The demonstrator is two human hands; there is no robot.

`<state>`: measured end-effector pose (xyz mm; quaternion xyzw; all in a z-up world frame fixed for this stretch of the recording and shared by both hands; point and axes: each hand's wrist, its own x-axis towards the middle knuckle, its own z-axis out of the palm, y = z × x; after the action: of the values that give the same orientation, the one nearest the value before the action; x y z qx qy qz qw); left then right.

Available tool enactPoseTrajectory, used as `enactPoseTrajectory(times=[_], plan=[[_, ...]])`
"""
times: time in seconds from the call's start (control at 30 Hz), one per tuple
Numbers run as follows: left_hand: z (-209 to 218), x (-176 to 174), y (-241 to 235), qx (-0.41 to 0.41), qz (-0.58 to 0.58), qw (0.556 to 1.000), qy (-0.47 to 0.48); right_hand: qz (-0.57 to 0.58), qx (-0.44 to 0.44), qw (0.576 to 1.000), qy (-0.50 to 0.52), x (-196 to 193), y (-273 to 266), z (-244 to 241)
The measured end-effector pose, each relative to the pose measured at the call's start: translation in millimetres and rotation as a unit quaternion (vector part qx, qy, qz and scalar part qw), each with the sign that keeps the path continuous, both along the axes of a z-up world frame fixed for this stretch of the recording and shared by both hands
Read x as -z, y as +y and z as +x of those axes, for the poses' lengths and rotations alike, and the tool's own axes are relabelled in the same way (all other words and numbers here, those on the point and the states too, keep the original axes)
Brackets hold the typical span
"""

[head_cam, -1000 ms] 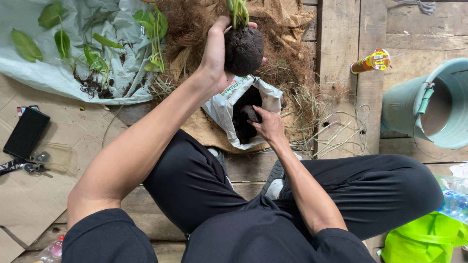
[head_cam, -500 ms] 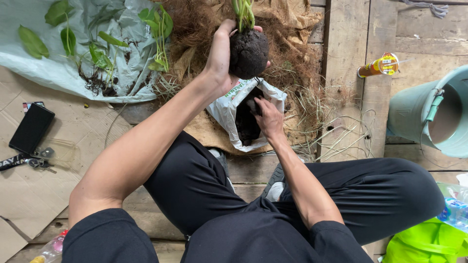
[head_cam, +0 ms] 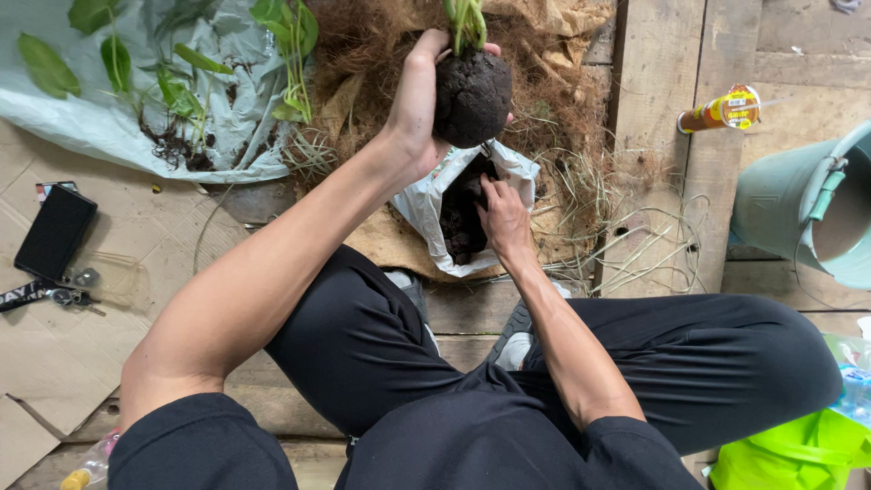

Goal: The person sits on a wooden floor and packs soil around the root ball of a plant using both hands. They repeatedly take soil from a nearby bag and press it firmly around the roots to secure the plant.

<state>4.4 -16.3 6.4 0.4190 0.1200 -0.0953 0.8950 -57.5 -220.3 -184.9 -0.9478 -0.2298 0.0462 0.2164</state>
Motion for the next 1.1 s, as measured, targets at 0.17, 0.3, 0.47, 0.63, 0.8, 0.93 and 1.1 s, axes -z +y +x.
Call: enactPoseTrajectory(times=[0.17,0.3,0.47,0.63,0.8,0.93,1.1], plan=[[-1,1,-1,0.002,-0.019,1.000,-0.003,0.022,-0.005,0.999,0.028,0,-8,-9],[0,2,-5,0.015,-0.028,0.999,-0.018,0.057,-0.007,0.997,0.060,-6,-13,-7],[0,1,-3,0.007,-0.021,1.000,-0.017,0.110,0.101,0.970,0.193,-12,-21,4],[-1,3,3,0.001,-0.036,0.999,-0.010,0.135,0.095,0.978,0.125,-20,-25,8],[-6,2,7,-0.037,-0.023,0.999,-0.005,0.036,0.017,0.990,0.139,-62,-29,8],[-7,-7,6,-0.040,-0.036,0.999,0.004,0.037,0.075,0.968,0.237,-122,-35,1],[-9,-20,-12,-0.033,-0.033,0.999,0.014,0.004,-0.037,0.972,0.232,-198,-43,-5]])
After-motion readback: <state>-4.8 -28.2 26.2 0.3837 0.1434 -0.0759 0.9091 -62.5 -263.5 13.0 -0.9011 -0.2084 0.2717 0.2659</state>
